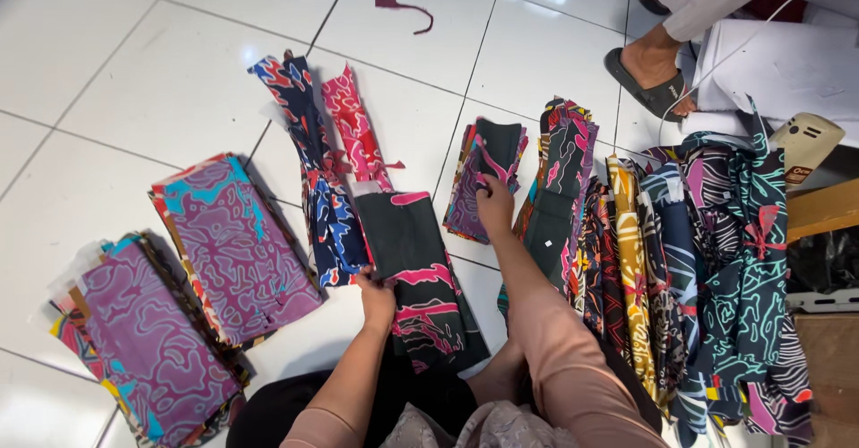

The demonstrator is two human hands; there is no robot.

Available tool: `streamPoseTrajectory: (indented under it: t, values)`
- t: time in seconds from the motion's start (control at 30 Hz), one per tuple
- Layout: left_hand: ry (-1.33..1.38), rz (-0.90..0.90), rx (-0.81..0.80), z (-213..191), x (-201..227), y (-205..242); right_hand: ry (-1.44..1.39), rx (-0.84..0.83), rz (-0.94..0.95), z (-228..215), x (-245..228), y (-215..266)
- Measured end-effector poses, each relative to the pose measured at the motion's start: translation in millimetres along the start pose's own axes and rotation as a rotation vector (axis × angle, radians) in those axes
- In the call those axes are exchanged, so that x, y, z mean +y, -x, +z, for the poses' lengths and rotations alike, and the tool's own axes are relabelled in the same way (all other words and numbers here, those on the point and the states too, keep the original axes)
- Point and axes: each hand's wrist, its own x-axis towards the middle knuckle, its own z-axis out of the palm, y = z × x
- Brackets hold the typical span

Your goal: The person sits on the floor and folds multiple patterned fabric pieces into neat bundles. They then tie each bundle with a thin fabric strip and place the finished bundles into organized stacks on the floor.

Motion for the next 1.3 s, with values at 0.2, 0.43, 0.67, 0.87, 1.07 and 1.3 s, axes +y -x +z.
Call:
streamPoseTrajectory:
  t: [0.2, 0.43, 0.67, 0.87, 1.07, 1.3]
  values:
    - [-0.211, -0.103, 0.022, -6, 17, 9, -0.156, -0.470, 0.166, -32, -65, 138]
    - [-0.308, 0.002, -0.057, -16, 18, 21, 0.255, -0.720, -0.340, -2, -87, 264]
    - [-0.477, 0.132, -0.102, -19, 9, 14, 0.093, -0.669, 0.218, -42, -15, 166]
    - [-0.524, 0.117, -0.099, -22, 13, 12, 0.374, 0.135, 0.239, -154, 102, 66]
    - [-0.495, 0.111, -0.085, -21, 40, 30, -0.245, -0.076, 0.579, -176, 138, 68]
    - [-0.637, 0.762, -0.072, 9, 113, 101, 0.436, -0.655, -0.102, -194, 108, 110]
